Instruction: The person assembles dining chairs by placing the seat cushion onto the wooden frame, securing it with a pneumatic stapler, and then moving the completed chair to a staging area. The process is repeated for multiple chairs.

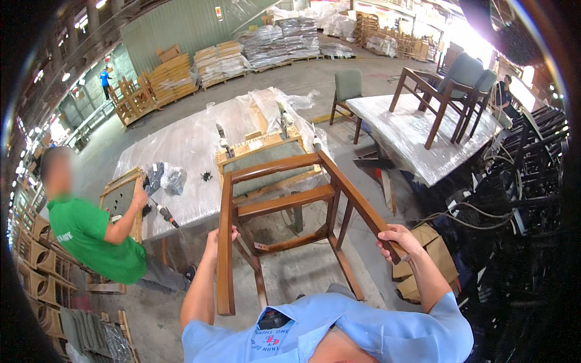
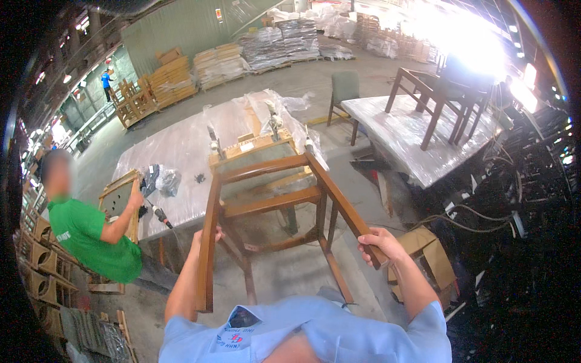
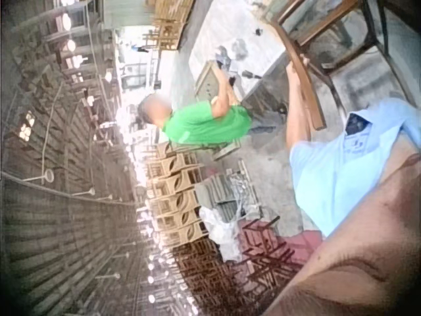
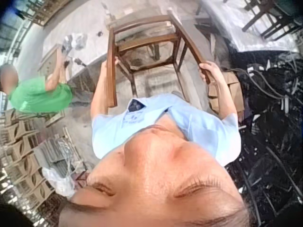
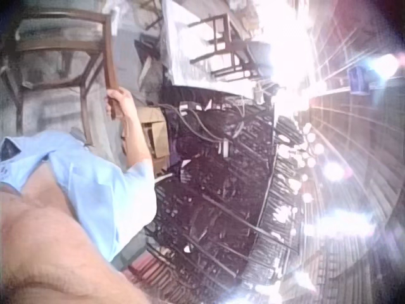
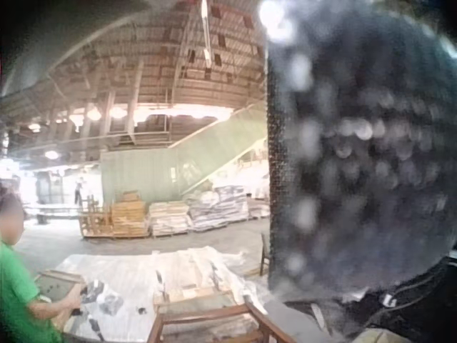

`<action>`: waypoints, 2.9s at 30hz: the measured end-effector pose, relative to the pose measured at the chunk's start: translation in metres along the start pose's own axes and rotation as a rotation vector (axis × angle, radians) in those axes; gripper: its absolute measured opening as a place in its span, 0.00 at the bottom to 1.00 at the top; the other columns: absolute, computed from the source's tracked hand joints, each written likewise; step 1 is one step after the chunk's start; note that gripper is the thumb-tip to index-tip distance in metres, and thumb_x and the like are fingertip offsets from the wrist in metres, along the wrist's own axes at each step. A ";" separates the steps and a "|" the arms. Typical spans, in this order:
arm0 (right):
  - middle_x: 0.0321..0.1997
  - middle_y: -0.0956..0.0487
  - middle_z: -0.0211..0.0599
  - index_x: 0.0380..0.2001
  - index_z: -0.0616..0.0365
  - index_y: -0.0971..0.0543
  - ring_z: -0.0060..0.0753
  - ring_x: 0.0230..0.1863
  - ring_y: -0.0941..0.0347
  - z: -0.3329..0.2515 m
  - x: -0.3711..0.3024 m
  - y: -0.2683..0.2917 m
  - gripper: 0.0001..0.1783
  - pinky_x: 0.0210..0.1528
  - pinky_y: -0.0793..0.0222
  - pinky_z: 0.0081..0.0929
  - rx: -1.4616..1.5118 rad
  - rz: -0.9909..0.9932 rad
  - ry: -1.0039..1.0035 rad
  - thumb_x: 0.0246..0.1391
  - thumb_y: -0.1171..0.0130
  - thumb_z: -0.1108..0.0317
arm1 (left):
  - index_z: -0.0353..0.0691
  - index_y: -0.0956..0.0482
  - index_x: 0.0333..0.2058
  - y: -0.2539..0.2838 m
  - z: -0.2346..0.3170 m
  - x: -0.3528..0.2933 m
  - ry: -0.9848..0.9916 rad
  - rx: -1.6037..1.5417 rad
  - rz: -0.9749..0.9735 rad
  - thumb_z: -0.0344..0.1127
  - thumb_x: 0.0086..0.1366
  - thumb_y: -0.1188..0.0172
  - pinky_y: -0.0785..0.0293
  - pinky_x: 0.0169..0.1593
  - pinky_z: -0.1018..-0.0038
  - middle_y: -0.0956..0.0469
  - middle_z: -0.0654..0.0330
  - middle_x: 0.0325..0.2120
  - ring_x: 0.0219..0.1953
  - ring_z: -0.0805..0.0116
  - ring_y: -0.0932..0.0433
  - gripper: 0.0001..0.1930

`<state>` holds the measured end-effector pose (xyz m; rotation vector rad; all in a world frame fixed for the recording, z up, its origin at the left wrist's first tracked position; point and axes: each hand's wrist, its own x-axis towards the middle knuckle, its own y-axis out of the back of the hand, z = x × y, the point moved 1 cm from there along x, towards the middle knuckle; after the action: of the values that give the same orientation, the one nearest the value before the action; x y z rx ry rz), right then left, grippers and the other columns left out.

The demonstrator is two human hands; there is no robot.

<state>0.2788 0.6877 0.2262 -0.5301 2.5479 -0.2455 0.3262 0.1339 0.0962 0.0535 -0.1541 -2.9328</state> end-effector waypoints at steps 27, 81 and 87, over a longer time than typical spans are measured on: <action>0.33 0.21 0.41 0.53 0.65 0.32 0.29 0.23 0.22 -0.131 0.251 0.007 0.27 0.24 0.25 0.29 -0.422 -0.079 -0.398 0.58 0.34 0.62 | 0.33 0.23 0.50 0.018 -0.006 0.174 0.466 0.110 0.034 0.27 0.65 0.35 0.28 0.55 0.72 0.17 0.61 0.41 0.50 0.68 0.21 0.15; 0.28 0.23 0.40 0.50 0.57 0.25 0.32 0.19 0.30 -0.167 0.341 -0.055 0.30 0.22 0.37 0.30 0.005 0.267 -0.582 0.59 0.39 0.42 | 0.27 0.30 0.54 0.039 0.016 0.224 0.584 -0.472 0.217 0.54 0.78 0.58 0.33 0.49 0.62 0.30 0.58 0.20 0.30 0.63 0.31 0.29; 0.28 0.23 0.40 0.50 0.57 0.25 0.31 0.18 0.31 -0.164 0.342 -0.055 0.29 0.21 0.38 0.29 -0.002 0.292 -0.587 0.59 0.40 0.42 | 0.26 0.30 0.54 0.039 0.017 0.225 0.603 -0.453 0.219 0.53 0.78 0.58 0.32 0.49 0.64 0.30 0.57 0.20 0.30 0.63 0.31 0.29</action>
<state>-0.0587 0.5068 0.2248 -0.1839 2.0140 0.0212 0.1133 0.0521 0.1115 0.7758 0.5503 -2.5257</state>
